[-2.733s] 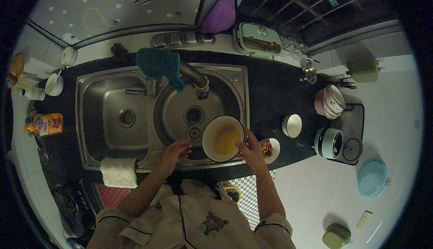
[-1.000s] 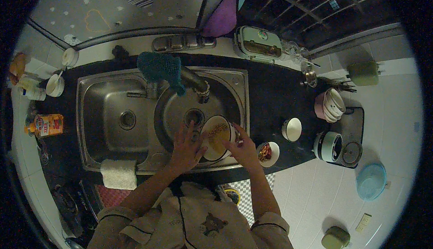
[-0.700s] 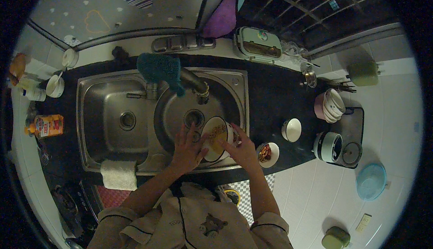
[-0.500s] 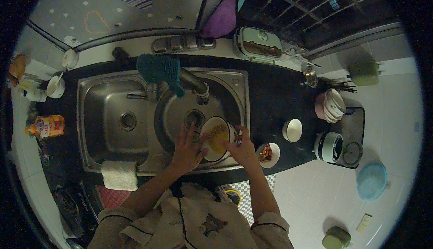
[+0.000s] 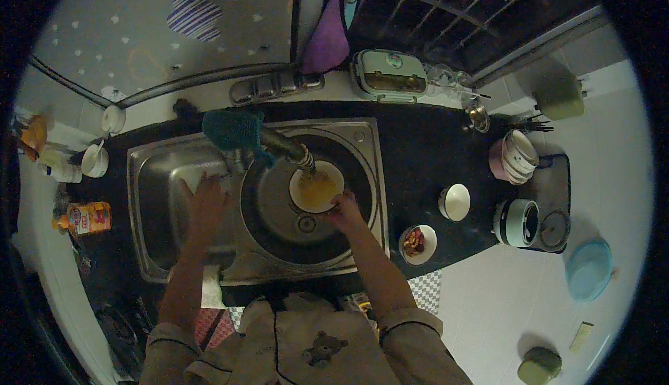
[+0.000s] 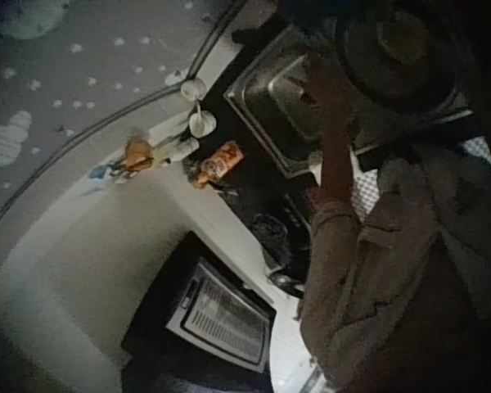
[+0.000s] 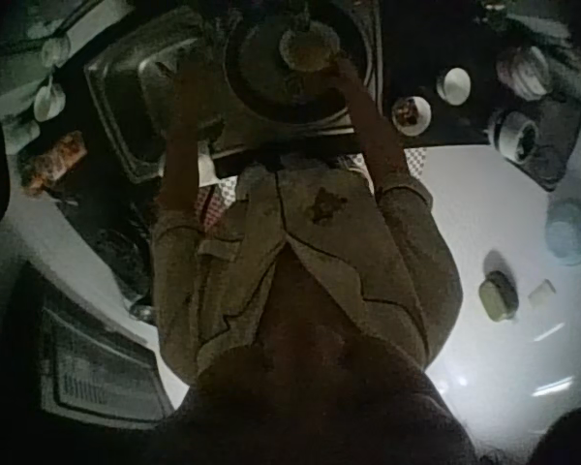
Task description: The person moves containers and bowls around the kitchen counter, then washes a bowl and a small plate under running water at the sink. They rinse the items and place them on the counter.
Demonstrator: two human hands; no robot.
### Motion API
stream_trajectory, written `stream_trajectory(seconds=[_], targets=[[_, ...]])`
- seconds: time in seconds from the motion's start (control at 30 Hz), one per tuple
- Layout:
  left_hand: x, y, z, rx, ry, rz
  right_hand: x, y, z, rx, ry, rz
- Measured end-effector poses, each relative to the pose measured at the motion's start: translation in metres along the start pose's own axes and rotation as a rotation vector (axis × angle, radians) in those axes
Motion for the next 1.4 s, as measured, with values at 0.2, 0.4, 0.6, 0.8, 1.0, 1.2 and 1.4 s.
stream_trajectory(seconds=[0.2,0.4,0.6,0.8,1.0,1.2,1.4], targets=[[0.008,-0.014,0.015,-0.073,0.047,0.153,-0.021,0.002,0.013,-0.088,-0.005,-0.055],[0.006,-0.008,0.010,-0.074,0.031,0.023,-0.015,0.005,0.008,-0.105,-0.035,-0.111],[0.007,0.001,0.006,-0.081,0.044,0.024,0.028,0.031,-0.015,-0.144,-0.030,-0.174],[0.007,-0.003,0.010,-0.056,0.054,0.011,-0.011,0.012,-0.004,-0.102,-0.041,-0.180],[0.007,-0.004,0.009,-0.016,0.025,0.012,-0.008,0.016,-0.009,-0.092,-0.090,-0.185],[0.008,-0.004,0.007,0.039,0.057,0.124,0.002,0.018,-0.011,-0.113,-0.079,-0.115],[0.007,-0.005,0.007,0.008,0.007,0.012,-0.013,0.012,-0.005,-0.125,-0.056,-0.101]])
Point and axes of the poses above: each hand's wrist, its own x-axis away from the middle knuckle, its own y-axis out of the palm, z = x × y, the point moved 10 cm from there along -x, towards the middle knuckle, and after that the axes turned 12 degrees about z, right-handed, at the moved point
